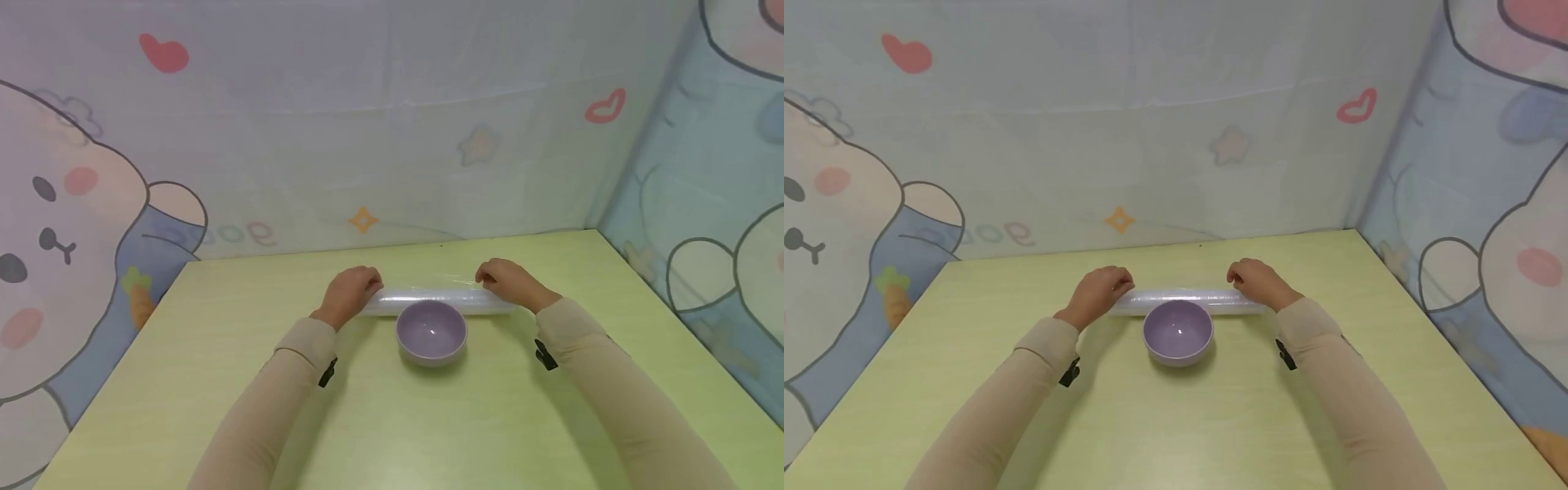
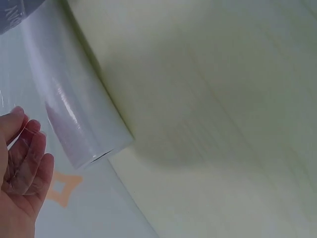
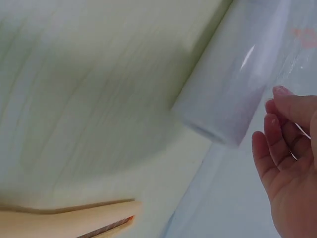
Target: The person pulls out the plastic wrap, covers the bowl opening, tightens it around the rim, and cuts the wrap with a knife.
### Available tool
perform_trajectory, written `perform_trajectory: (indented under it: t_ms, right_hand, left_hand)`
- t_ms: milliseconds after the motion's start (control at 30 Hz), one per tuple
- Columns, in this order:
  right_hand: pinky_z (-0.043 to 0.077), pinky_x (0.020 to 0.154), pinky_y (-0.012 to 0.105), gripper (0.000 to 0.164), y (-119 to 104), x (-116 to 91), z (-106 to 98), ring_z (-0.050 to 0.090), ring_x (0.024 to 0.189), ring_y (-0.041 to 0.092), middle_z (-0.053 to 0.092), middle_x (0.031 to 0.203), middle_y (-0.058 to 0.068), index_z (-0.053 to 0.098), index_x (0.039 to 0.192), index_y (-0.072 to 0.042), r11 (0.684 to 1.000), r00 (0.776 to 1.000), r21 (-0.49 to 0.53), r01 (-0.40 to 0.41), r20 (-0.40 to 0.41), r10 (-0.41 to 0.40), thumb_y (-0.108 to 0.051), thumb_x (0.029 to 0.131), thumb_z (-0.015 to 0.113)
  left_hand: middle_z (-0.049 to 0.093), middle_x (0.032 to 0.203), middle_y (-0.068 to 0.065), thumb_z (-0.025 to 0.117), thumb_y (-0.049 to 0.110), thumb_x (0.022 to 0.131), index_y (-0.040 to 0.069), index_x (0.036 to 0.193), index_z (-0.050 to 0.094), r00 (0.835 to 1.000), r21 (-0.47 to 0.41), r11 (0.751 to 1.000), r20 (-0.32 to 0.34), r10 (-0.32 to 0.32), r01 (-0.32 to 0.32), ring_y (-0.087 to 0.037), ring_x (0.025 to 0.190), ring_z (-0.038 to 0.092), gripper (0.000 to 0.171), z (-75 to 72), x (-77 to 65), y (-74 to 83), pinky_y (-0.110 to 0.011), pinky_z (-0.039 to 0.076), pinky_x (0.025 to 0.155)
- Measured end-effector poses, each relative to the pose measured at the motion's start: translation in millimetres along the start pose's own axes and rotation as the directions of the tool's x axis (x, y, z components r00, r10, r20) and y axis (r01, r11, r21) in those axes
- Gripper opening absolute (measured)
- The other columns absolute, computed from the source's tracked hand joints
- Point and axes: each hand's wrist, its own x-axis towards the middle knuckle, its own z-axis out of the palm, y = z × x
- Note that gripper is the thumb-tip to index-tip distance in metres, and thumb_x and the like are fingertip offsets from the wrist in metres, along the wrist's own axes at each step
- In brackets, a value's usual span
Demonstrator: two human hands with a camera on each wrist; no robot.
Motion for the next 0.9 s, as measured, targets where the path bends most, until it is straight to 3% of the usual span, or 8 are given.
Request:
perform_trajectory:
  t_ms: [333, 567, 900]
  right_hand:
    - [0.041, 0.063, 0.03, 0.015, 1.9, -7.7, -6.7, 0.05, 0.068, 0.015, 0.064, 0.084, 0.007, 0.062, 0.093, -0.007, 0.993, 0.994, -0.051, -0.103, -0.03, 0.102, -0.02, 0.093, 0.054]
    - [0.042, 0.062, 0.03, 0.013, 4.0, -7.3, -7.1, 0.053, 0.068, 0.016, 0.064, 0.082, 0.006, 0.062, 0.091, -0.006, 0.993, 0.992, -0.002, -0.116, -0.059, 0.115, -0.017, 0.092, 0.055]
    - [0.043, 0.065, 0.033, 0.011, 10.6, -8.6, -5.9, 0.052, 0.069, 0.016, 0.064, 0.082, 0.006, 0.062, 0.091, -0.007, 0.995, 0.988, 0.042, -0.085, -0.124, 0.089, -0.017, 0.091, 0.057]
  left_hand:
    - [0.069, 0.089, -0.001, 0.06, 0.026, 0.089, 0.013, 0.093, 0.067, 0.991, -0.112, 0.989, 0.102, -0.081, 0.092, -0.015, 0.079, 0.062, 0.015, -11.0, 1.2, -6.2, -0.031, 0.05, 0.072]
    - [0.07, 0.096, -0.004, 0.06, 0.024, 0.089, 0.012, 0.097, 0.068, 0.985, -0.225, 0.972, 0.168, -0.029, 0.067, -0.019, 0.091, 0.064, 0.016, -16.6, 2.5, -12.4, -0.035, 0.05, 0.081]
    - [0.069, 0.092, 0.001, 0.061, 0.027, 0.089, 0.015, 0.095, 0.068, 0.967, -0.205, 0.977, 0.253, -0.008, 0.061, -0.015, 0.085, 0.063, 0.015, -27.7, 3.3, -21.1, -0.033, 0.05, 0.078]
